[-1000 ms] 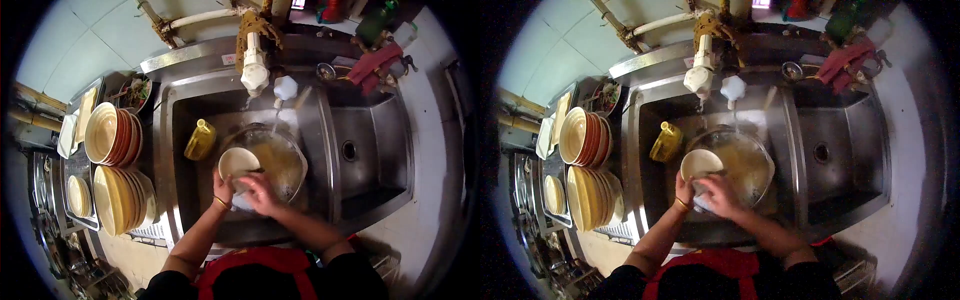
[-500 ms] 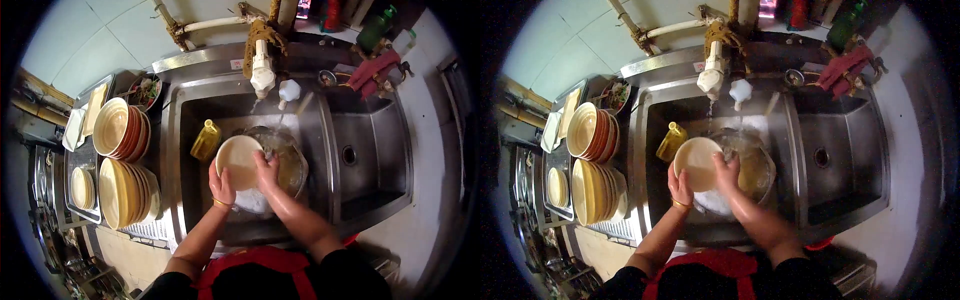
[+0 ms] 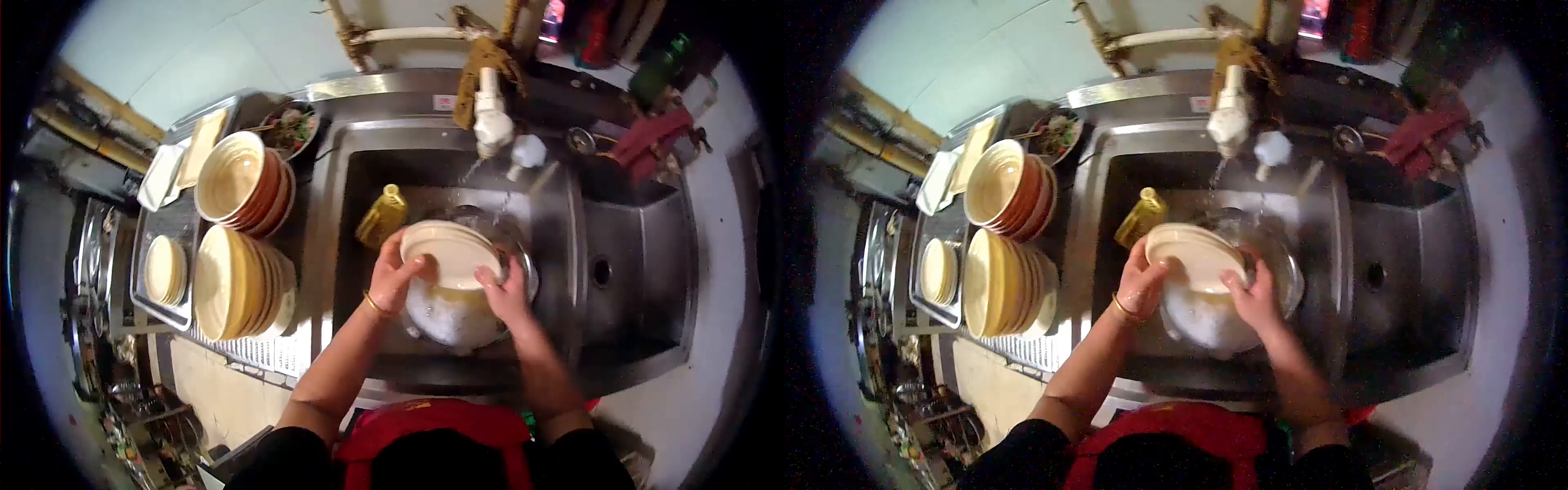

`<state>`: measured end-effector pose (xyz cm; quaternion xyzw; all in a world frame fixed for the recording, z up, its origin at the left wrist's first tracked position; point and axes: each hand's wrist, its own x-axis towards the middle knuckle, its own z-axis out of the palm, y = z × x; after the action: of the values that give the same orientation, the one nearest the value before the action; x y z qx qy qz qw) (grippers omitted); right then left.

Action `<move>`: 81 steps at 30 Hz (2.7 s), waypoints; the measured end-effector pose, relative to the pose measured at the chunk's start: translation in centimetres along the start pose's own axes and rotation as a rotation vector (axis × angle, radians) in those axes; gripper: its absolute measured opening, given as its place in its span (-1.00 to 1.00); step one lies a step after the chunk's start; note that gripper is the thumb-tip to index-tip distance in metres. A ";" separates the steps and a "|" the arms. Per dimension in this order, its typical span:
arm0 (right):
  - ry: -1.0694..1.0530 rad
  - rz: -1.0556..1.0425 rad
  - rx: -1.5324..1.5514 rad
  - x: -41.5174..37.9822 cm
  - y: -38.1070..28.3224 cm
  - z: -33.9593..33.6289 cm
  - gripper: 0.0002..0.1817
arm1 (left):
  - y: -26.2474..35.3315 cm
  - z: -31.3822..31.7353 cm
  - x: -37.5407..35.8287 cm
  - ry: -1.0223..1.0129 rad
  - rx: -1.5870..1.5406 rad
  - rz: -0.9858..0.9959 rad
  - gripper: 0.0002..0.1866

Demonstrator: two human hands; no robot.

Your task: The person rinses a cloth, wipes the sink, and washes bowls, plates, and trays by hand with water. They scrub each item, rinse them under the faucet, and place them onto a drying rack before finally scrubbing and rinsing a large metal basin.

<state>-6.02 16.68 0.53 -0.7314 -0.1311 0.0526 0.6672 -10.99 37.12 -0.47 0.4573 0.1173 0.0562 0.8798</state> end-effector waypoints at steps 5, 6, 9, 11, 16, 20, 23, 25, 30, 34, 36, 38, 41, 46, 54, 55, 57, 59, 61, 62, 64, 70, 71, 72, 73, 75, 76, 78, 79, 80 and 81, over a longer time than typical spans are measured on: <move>0.042 0.012 0.083 -2.0 0.9 1.7 -0.55 | 4.4 2.1 -1.4 -0.032 0.145 -0.172 -0.62; 0.034 0.151 0.228 -2.6 1.8 2.7 -0.55 | 4.7 2.0 -1.7 -0.012 0.085 -0.123 -0.62; -0.279 0.355 0.153 -4.0 0.8 4.4 -0.65 | 8.2 2.9 -2.7 0.143 0.004 0.021 -0.69; -0.231 0.207 0.181 -4.8 1.4 4.9 -0.68 | 12.6 0.8 -2.9 0.344 0.134 0.025 -0.72; 0.098 0.301 0.003 -5.6 4.6 0.7 -0.58 | 26.6 -17.7 -7.0 0.699 -0.021 0.759 -0.65; 0.132 0.281 0.027 -7.3 7.9 -3.8 -0.54 | 34.8 -26.8 -14.6 1.046 0.051 0.738 -0.62; 0.042 0.374 -0.037 -9.2 10.8 -6.2 -0.52 | 37.2 -32.7 -17.6 1.325 0.732 0.198 -0.71; 0.083 0.404 0.038 -9.1 8.6 -5.8 -0.48 | 38.4 -38.3 -18.4 1.363 1.460 -0.218 -0.59; 0.162 0.396 -0.016 -9.6 12.0 -7.3 -0.45 | 38.8 -34.8 -16.6 1.251 2.029 0.620 -0.39; 0.128 0.191 -0.413 -7.9 15.6 -6.3 -0.38 | 29.0 -9.4 -10.3 0.719 1.588 1.174 -0.51; 0.091 0.114 -0.718 -6.3 13.9 -4.2 -0.28 | 21.7 -6.0 -8.7 0.323 1.620 0.993 -0.47; 0.084 0.134 -0.808 -6.1 18.0 -1.7 -0.23 | 14.1 -0.1 -6.2 0.016 1.530 0.394 -0.42; -0.105 0.146 -1.115 -6.5 20.2 -0.5 -0.23 | -1.2 -3.4 -1.8 -0.099 0.679 -0.023 -0.32; -0.419 0.318 -0.942 -3.7 17.8 -3.2 -0.31 | -16.5 -10.8 3.4 0.231 0.243 -0.451 -0.56; -0.211 0.405 -0.806 1.2 21.5 -2.1 -0.37 | -17.9 -12.0 4.1 0.587 0.464 -0.208 -0.64; -0.115 0.405 -0.920 1.3 22.4 -0.1 -0.41 | -17.6 -11.5 3.9 0.639 0.439 -0.168 -0.66; 0.292 0.128 -1.282 0.6 23.1 4.9 -0.57 | -16.5 -9.3 4.1 0.628 0.238 -0.284 -0.67; 0.233 0.552 -0.356 1.1 17.9 7.9 -0.59 | -14.3 -7.2 3.4 0.480 0.059 -0.451 -0.63; -0.144 0.231 -0.309 -0.6 20.7 11.0 -0.57 | -16.3 -11.0 3.7 0.199 -0.425 -0.537 -0.52; -0.274 0.102 -0.317 -1.0 21.5 11.8 -0.55 | -18.6 -13.8 3.9 0.011 -0.633 -0.484 -0.51; -0.338 0.004 -0.527 -0.8 19.5 11.2 -0.55 | -21.5 -13.2 2.8 0.201 -0.946 -0.303 -0.56; 0.083 0.125 -0.757 2.5 24.4 4.7 -0.59 | -18.1 -9.1 0.4 0.322 -0.134 -0.648 -0.58; 0.030 0.138 -0.805 2.9 23.0 3.9 -0.60 | -18.4 -8.8 0.5 0.286 -0.131 -0.621 -0.54; -0.024 0.148 -0.852 3.3 21.4 3.0 -0.60 | -17.7 -7.5 0.7 0.241 -0.256 -0.675 -0.48; -0.065 0.059 -0.857 2.6 22.0 4.5 -0.61 | -16.1 -5.5 0.9 0.194 -0.380 -0.731 -0.43; -0.210 -0.030 -0.756 1.2 19.5 6.3 -0.66 | -15.6 -4.8 1.6 0.076 -0.535 -0.705 -0.31; -0.312 -0.018 -0.649 0.5 16.7 6.6 -0.69 | -16.5 -5.8 1.9 0.009 -0.563 -0.623 -0.25; -0.361 -0.211 -0.498 -1.1 15.7 5.6 -0.70 | -17.0 -7.7 2.2 0.057 -0.395 -0.575 -0.11; -0.317 -0.348 -0.478 -2.9 16.3 4.1 -0.70 | -17.3 -8.6 2.4 0.083 -0.309 -0.556 -0.04; -0.275 -0.486 -0.461 -4.4 16.8 2.5 -0.69 | -16.8 -7.7 2.3 0.099 -0.317 -0.569 0.00; -0.303 -0.393 -0.608 -3.9 15.8 -0.5 -0.70 | -16.4 -6.8 2.2 0.114 -0.330 -0.578 0.04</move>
<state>-7.77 14.01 -15.41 -0.8405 -0.3754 -0.0098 0.3905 -10.76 33.51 -17.93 0.2526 0.2803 -0.1521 0.9135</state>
